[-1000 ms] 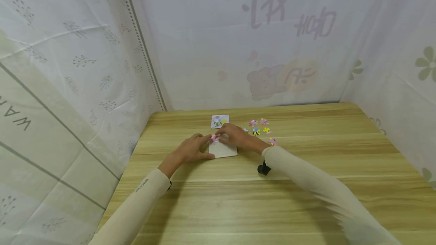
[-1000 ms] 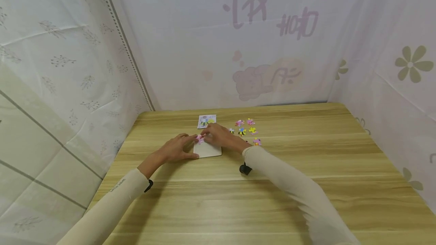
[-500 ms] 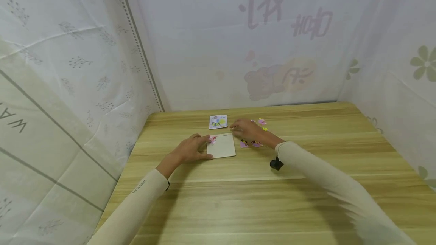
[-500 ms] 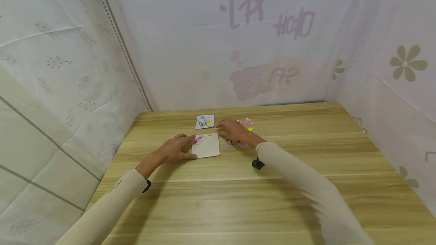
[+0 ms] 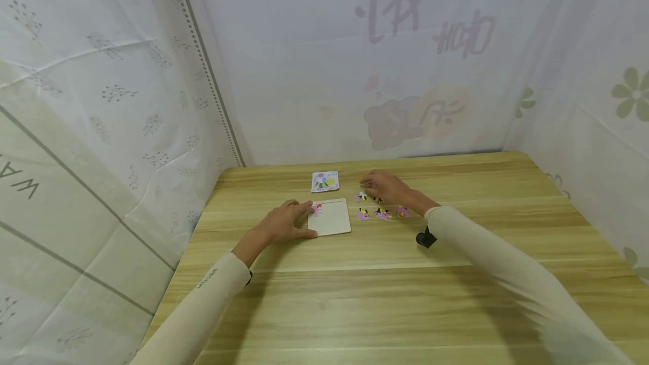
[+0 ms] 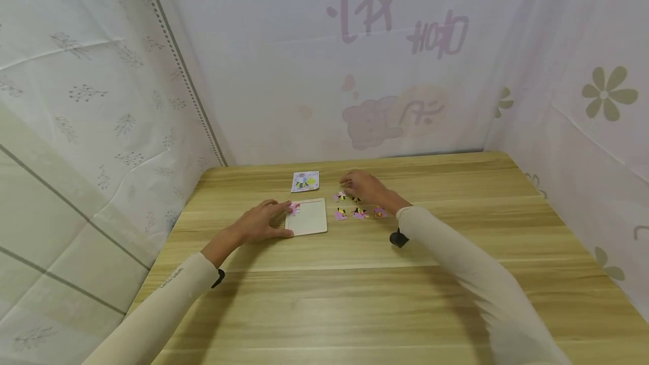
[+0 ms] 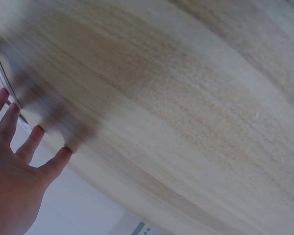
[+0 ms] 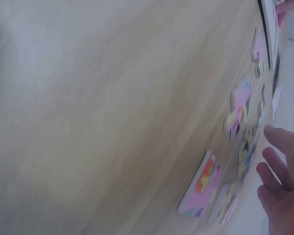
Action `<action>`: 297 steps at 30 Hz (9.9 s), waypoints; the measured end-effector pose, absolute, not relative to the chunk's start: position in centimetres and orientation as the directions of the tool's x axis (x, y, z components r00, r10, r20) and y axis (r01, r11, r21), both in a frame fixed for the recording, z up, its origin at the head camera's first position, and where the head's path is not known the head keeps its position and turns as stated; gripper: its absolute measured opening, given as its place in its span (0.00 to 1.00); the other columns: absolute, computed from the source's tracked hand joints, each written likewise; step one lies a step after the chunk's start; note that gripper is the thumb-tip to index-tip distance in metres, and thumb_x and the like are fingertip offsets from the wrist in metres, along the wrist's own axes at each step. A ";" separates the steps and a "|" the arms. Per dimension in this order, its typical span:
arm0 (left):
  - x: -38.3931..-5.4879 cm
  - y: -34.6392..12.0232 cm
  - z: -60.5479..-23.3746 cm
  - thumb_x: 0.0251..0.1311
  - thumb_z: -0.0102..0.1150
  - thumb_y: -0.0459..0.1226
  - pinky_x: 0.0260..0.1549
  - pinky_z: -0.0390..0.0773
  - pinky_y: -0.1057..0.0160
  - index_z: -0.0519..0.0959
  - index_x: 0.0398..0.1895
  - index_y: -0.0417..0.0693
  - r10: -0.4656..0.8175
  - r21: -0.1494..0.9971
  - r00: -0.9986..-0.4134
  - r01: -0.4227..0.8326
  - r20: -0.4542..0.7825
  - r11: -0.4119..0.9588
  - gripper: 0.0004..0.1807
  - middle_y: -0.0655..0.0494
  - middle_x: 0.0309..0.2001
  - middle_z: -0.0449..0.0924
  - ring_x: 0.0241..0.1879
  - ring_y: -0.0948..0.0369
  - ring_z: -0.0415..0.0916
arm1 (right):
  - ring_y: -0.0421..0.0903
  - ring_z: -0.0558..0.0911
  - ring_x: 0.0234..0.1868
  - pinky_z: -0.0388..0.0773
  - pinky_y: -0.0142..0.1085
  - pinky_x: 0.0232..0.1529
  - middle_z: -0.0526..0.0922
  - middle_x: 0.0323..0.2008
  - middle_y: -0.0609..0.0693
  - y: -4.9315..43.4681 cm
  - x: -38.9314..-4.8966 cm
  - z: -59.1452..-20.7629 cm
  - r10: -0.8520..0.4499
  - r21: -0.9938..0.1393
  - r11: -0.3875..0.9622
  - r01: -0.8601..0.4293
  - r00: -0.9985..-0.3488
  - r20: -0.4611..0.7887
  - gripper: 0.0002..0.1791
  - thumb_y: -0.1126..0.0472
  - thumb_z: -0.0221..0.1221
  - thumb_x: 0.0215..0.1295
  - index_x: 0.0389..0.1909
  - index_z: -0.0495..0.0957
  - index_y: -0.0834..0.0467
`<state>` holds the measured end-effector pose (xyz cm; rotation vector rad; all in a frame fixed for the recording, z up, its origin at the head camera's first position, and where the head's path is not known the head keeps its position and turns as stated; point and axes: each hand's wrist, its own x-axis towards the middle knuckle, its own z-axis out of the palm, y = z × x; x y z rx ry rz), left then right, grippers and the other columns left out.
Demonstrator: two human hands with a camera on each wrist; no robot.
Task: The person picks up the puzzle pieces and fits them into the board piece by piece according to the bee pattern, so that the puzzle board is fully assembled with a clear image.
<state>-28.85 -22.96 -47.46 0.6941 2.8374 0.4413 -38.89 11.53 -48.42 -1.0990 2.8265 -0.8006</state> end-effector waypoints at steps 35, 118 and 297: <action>-28.8 -23.1 -48.1 0.58 0.65 0.68 0.65 0.67 0.34 0.63 0.81 0.53 0.472 0.340 -0.875 0.414 -0.104 0.844 0.52 0.40 0.75 0.66 0.74 0.43 0.62 | 0.56 0.82 0.51 0.82 0.50 0.51 0.86 0.50 0.58 14.2 -40.6 -48.5 -0.708 -0.342 0.616 -0.709 -0.689 0.155 0.14 0.66 0.62 0.74 0.57 0.84 0.63; -28.9 -23.1 -47.7 0.60 0.64 0.68 0.64 0.67 0.32 0.64 0.80 0.55 0.478 0.320 -0.873 0.427 -0.098 0.846 0.50 0.42 0.74 0.68 0.73 0.43 0.63 | 0.50 0.81 0.55 0.80 0.43 0.56 0.83 0.53 0.55 3.2 -36.0 -49.0 -0.806 -0.325 0.480 -0.815 -0.556 0.204 0.13 0.62 0.62 0.75 0.56 0.86 0.56; -28.3 -22.5 -48.1 0.59 0.66 0.66 0.62 0.71 0.35 0.73 0.74 0.56 0.494 0.338 -0.868 0.453 -0.045 0.825 0.44 0.52 0.75 0.68 0.73 0.45 0.64 | 0.61 0.84 0.55 0.82 0.54 0.52 0.85 0.54 0.63 15.4 -40.6 -48.3 -0.716 -0.360 0.572 -0.737 -0.663 0.219 0.14 0.70 0.59 0.75 0.58 0.83 0.66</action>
